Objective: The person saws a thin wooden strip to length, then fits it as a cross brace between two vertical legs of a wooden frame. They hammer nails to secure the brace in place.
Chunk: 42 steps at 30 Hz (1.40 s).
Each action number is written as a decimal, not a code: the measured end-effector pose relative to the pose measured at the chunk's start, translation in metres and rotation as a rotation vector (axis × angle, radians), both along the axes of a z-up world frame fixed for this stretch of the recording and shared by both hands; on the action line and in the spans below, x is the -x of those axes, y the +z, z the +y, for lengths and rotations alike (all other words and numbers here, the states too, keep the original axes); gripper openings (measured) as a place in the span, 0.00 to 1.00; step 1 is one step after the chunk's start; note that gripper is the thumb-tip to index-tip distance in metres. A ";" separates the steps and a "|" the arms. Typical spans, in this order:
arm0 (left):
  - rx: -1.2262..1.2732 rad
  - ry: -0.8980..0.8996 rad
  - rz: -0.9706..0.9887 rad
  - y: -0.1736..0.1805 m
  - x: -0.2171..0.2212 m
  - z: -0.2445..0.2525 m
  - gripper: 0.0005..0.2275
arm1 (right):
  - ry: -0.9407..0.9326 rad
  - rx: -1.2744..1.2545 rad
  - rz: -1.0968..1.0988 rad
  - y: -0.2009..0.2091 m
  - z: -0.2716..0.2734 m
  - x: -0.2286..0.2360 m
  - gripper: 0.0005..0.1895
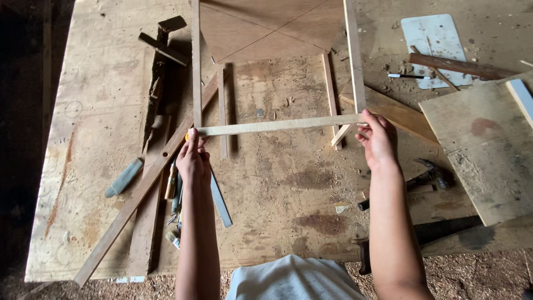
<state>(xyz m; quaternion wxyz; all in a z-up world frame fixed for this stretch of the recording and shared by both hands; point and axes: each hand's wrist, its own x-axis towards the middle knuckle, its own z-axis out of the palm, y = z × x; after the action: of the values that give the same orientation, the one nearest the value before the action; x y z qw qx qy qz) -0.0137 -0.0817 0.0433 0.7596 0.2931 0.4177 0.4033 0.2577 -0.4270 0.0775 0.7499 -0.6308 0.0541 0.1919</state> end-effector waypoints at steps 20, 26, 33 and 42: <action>0.040 0.042 0.046 -0.006 -0.002 -0.006 0.14 | -0.008 -0.014 0.080 0.000 0.003 0.003 0.10; 0.038 0.085 0.075 -0.010 -0.009 -0.006 0.18 | 0.013 -0.041 0.074 -0.002 0.001 0.003 0.11; 0.058 0.027 0.054 -0.005 -0.005 -0.006 0.14 | 0.001 -0.044 0.067 0.002 0.004 0.006 0.12; 0.063 -0.004 0.061 -0.003 -0.001 -0.010 0.11 | -0.173 0.235 -0.234 0.016 0.008 0.030 0.11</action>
<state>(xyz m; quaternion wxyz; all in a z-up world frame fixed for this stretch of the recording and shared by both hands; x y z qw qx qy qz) -0.0131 -0.0915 0.0404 0.7561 0.2823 0.4526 0.3792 0.2278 -0.4193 0.0935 0.6859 -0.7251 0.0427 0.0445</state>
